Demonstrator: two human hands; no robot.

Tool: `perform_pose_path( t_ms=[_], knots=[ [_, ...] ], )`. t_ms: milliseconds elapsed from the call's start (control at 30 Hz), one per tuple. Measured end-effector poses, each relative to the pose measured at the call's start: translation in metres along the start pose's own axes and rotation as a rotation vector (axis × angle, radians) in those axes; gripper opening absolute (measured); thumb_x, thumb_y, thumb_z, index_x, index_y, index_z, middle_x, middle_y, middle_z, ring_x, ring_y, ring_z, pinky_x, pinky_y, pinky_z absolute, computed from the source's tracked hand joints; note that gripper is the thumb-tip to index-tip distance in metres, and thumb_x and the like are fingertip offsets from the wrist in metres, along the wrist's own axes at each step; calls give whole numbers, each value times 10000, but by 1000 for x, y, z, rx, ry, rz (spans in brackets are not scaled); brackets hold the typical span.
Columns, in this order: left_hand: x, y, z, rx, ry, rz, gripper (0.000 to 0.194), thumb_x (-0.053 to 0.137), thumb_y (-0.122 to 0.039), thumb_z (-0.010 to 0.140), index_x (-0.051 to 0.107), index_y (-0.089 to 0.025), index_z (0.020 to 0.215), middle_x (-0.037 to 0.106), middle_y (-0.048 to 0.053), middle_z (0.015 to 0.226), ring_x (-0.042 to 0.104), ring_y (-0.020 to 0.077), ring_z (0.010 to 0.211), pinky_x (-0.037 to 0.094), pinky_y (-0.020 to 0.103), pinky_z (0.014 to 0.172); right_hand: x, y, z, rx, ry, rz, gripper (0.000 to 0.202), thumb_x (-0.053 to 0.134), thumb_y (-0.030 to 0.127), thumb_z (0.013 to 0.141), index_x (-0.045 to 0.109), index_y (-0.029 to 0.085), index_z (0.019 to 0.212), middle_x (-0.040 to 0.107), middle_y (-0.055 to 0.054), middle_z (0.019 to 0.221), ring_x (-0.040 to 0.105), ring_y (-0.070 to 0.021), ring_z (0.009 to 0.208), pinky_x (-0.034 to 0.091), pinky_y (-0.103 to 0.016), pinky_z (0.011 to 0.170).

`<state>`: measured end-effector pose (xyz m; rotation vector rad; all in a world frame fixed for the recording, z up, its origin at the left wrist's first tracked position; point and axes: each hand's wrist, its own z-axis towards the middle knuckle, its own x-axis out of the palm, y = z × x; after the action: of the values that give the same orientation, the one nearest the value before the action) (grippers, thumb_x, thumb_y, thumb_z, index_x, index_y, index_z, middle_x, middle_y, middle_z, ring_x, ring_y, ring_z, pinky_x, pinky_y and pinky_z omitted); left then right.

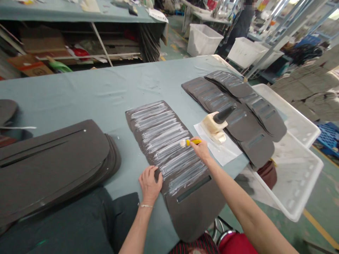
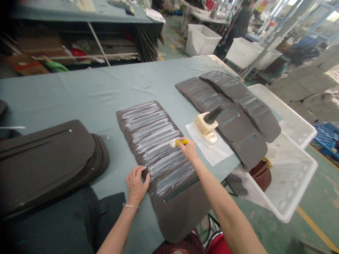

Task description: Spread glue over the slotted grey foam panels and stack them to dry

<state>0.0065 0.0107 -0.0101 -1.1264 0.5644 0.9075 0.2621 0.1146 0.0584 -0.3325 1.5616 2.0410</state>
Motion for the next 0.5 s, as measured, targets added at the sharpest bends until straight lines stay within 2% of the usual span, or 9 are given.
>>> perform_pose_path(
  t_ms=[67, 133, 267, 400, 500],
  knots=[
    [-2, 3, 3, -12, 8, -40, 240, 538, -292, 829, 564, -221, 1057, 590, 80, 1147, 500, 241, 1142, 335, 409, 967, -22, -12, 6, 43, -127, -59, 152, 543, 277, 745, 640, 162, 763, 596, -4, 689, 502, -130, 623, 391, -246, 624],
    [-6, 5, 2, -39, -5, -100, 237, 511, -299, 848, 553, -218, 1067, 581, 82, 1154, 507, 229, 1130, 352, 402, 959, -32, -12, -3, 66, -198, -90, 164, 540, 299, 748, 638, 168, 765, 579, 7, 668, 486, -122, 601, 380, -236, 603],
    [-17, 1, -19, -51, -6, -136, 257, 525, -315, 842, 547, -205, 1073, 567, 93, 1135, 507, 230, 1113, 371, 403, 956, -31, 4, -45, 86, -113, -39, 193, 526, 319, 779, 644, 170, 811, 612, -2, 724, 512, -117, 618, 394, -229, 614],
    [-25, -15, -59, 93, 172, -137, 287, 561, -301, 816, 546, -210, 1088, 562, 97, 1151, 492, 245, 1144, 362, 420, 976, -34, 16, -87, 142, -100, -11, 195, 532, 327, 798, 642, 168, 820, 630, -23, 765, 539, -129, 650, 418, -240, 635],
    [-23, -30, -84, 127, 261, -109, 332, 561, -278, 810, 526, -202, 1131, 537, 113, 1209, 446, 262, 1212, 337, 442, 1010, -34, 27, -116, 123, -44, 15, 166, 539, 307, 816, 642, 177, 822, 638, -30, 779, 560, -139, 680, 433, -250, 657]
  ],
)
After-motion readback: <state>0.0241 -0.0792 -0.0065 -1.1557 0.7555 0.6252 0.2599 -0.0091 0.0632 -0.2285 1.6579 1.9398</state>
